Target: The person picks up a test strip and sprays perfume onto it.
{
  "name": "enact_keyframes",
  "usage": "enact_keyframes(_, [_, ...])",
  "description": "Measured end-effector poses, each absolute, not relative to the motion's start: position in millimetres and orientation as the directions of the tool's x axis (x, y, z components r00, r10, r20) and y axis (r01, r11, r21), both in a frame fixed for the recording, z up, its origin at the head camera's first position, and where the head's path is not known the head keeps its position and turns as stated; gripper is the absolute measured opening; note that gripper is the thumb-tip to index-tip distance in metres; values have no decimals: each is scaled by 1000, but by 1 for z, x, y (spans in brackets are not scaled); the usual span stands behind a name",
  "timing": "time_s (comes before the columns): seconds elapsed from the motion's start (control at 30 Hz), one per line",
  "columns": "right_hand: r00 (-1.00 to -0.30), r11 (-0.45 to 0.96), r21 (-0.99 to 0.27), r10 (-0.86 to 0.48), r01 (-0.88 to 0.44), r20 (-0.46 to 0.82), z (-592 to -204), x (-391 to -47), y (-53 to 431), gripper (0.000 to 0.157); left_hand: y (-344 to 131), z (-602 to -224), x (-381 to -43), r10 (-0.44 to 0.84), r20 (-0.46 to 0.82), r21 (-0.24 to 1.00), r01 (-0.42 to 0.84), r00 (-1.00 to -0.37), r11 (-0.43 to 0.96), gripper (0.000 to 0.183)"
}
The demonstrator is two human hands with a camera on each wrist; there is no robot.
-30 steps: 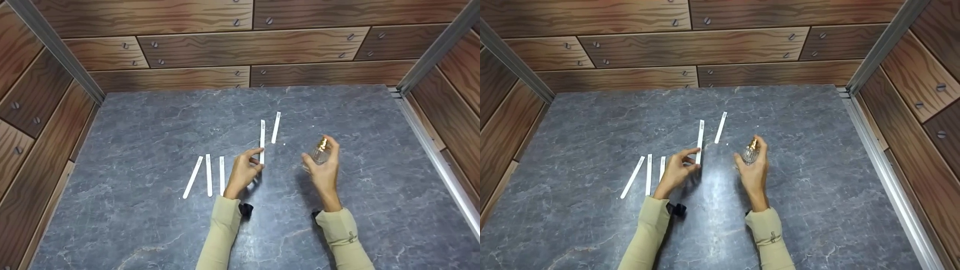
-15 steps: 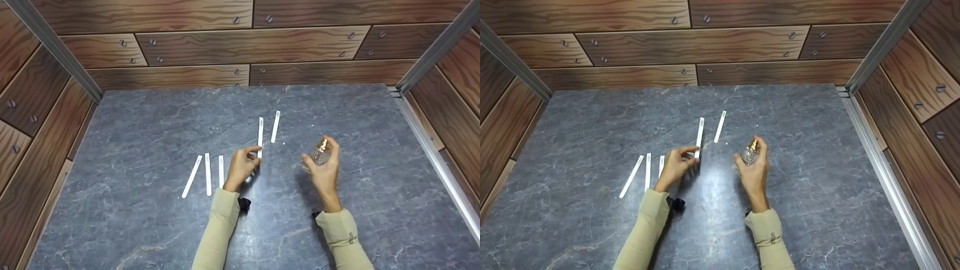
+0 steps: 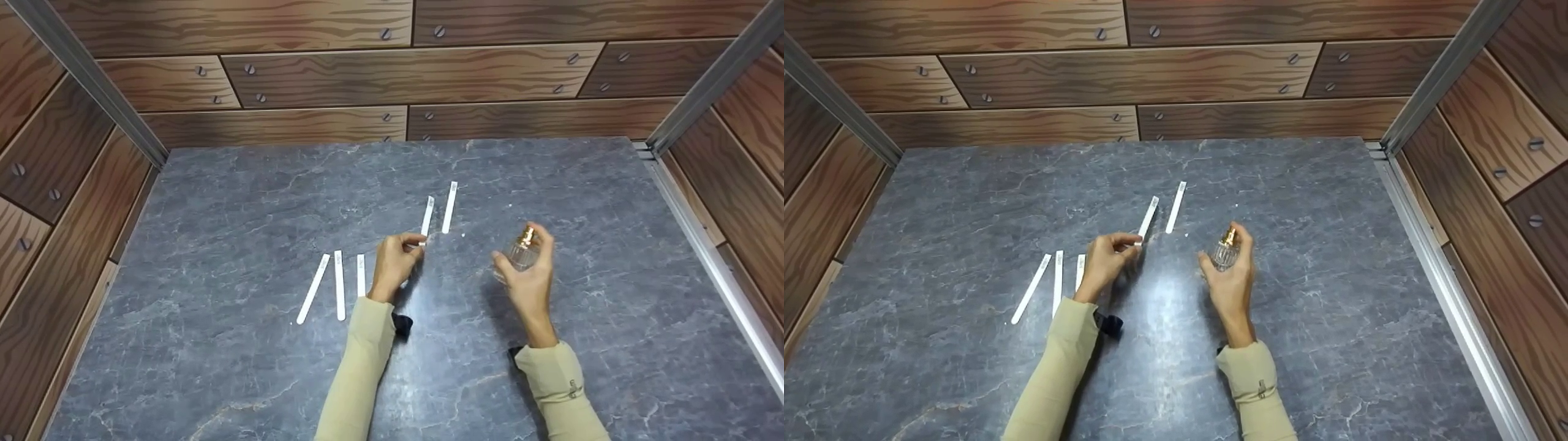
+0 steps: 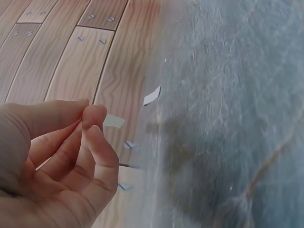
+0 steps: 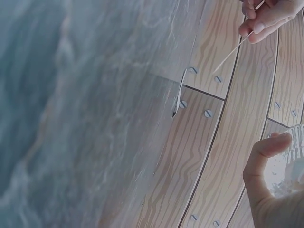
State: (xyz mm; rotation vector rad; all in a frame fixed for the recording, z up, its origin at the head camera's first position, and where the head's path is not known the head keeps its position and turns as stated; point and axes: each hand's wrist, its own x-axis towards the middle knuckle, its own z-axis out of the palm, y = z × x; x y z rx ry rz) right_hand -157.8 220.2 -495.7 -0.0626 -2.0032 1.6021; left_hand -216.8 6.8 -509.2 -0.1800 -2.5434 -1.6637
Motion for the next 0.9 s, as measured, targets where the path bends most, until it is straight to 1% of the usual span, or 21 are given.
enact_keyframes(0.27, [-826,276,-908,391,-316,406,-497,-158,221,69,12,-513,-225,-29,127,895,102,-991,433,7])
enact_keyframes(0.47, [-823,273,-908,395,-318,408,-496,-158,221,70,14,-512,-231,-49,77,901,49,-996,432,7])
enact_keyframes(0.63, [-824,256,-910,394,-326,406,-496,-158,222,70,18,-513,-237,-34,59,913,40,-998,406,15])
enact_keyframes(0.7, [-829,244,-914,392,-325,400,-496,-158,223,70,20,-514,-239,-34,44,929,28,-998,370,20])
enact_keyframes(0.9, [-837,252,-922,399,-293,375,-494,-156,224,71,24,-514,-242,-68,-35,970,-51,-997,238,43])
